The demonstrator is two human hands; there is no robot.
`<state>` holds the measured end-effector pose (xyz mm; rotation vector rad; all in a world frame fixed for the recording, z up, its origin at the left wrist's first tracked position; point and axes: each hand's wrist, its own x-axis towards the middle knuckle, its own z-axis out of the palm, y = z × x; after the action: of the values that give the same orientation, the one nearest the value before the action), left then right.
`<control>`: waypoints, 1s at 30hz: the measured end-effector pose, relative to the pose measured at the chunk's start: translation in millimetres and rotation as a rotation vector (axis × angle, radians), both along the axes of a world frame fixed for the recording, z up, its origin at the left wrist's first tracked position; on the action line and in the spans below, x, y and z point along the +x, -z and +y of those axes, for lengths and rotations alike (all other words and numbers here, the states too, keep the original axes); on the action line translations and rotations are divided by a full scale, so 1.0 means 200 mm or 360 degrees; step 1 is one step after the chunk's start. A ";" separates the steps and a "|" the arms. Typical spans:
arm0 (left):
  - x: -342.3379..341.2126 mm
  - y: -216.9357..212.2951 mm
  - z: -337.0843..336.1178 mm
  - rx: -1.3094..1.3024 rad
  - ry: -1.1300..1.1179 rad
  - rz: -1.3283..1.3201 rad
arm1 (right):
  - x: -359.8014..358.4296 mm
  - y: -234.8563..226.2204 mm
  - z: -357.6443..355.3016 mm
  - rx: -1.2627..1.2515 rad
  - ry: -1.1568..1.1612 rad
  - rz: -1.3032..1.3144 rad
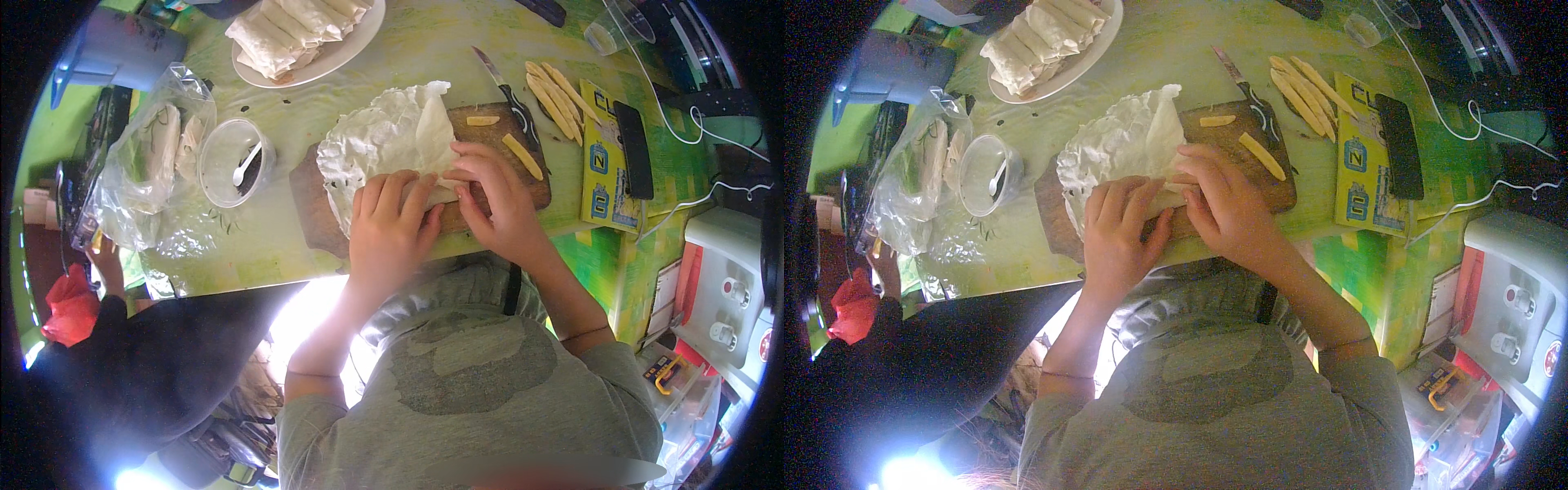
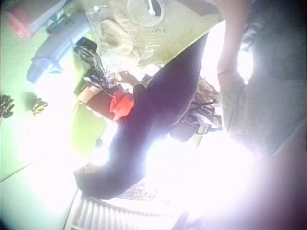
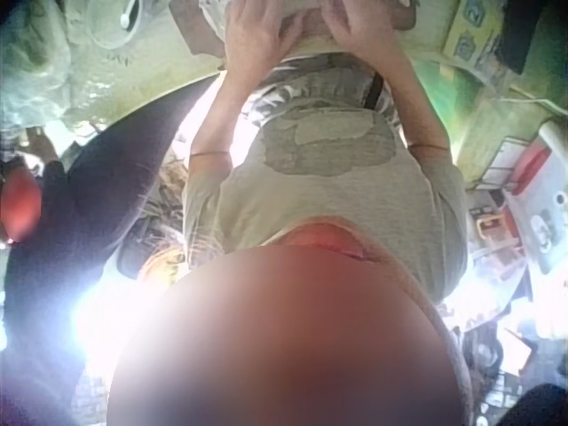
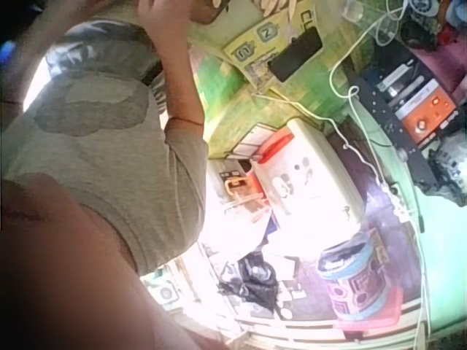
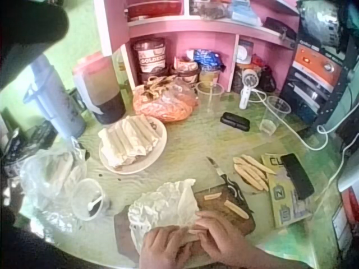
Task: The person slices yellow plantains on a cutting board, places them on a tortilla, adds a dark filling, and rolls the tortilla into a wrap. The process is repeated to make multiple wraps.
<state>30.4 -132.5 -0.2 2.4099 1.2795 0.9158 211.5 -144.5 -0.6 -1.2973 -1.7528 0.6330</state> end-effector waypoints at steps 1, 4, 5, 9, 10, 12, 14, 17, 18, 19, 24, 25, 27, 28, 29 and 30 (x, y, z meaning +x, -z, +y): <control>0.00 0.00 0.00 0.0023 -0.0013 0.0023 | 0.01 -0.01 0.00 -0.0027 -0.0028 -0.0032; 0.00 0.00 -0.01 0.0060 -0.0035 0.0069 | 0.03 0.01 0.00 -0.0053 -0.0088 -0.0102; 0.00 0.00 -0.01 0.0052 -0.0038 0.0070 | 0.04 0.00 0.00 0.0009 -0.0133 -0.0236; -0.03 -0.03 -0.02 -0.0010 -0.0040 -0.0039 | 0.06 0.00 0.01 0.0228 -0.0265 -0.0546; -0.05 -0.05 -0.03 -0.0009 -0.0095 -0.0053 | 0.06 0.00 0.01 0.0276 -0.0282 -0.0569; -0.11 -0.09 -0.05 -0.0007 -0.0207 -0.0074 | 0.06 -0.01 0.01 0.0266 -0.0287 -0.0583; -0.19 -0.08 -0.07 -0.0002 -0.0368 -0.0080 | 0.05 -0.02 0.01 0.0262 -0.0296 -0.0605; -0.26 -0.09 -0.11 -0.0124 -0.0672 -0.0107 | 0.05 -0.02 0.01 0.0260 -0.0292 -0.0648; -0.27 -0.09 -0.13 -0.0165 -0.0702 -0.0089 | 0.04 -0.02 0.01 0.0258 -0.0295 -0.0646; -0.28 -0.08 -0.15 -0.0207 -0.0730 -0.0072 | 0.04 -0.02 0.01 0.0255 -0.0296 -0.0644; -0.26 -0.09 -0.16 -0.0280 -0.0768 -0.0102 | 0.02 -0.07 0.04 0.0246 -0.0322 -0.0650; -0.26 -0.09 -0.16 -0.0254 -0.0762 -0.0067 | 0.02 -0.07 0.05 0.0240 -0.0329 -0.0646; -0.24 -0.09 -0.15 -0.0252 -0.0747 -0.0057 | 0.02 -0.08 0.05 0.0259 -0.0328 -0.0664; -0.23 -0.09 -0.14 -0.0276 -0.0739 -0.0082 | 0.01 -0.08 0.05 0.0269 -0.0326 -0.0675; -0.23 -0.10 -0.14 -0.0299 -0.0730 -0.0107 | 0.01 -0.08 0.06 0.0291 -0.0334 -0.0666; -0.23 -0.10 -0.14 -0.0351 -0.0721 -0.0093 | 0.01 -0.08 0.06 0.0310 -0.0337 -0.0661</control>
<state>-15.0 -160.0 19.9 1.9469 1.8382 0.8875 214.4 -132.3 15.1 -1.1736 -2.2508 0.3072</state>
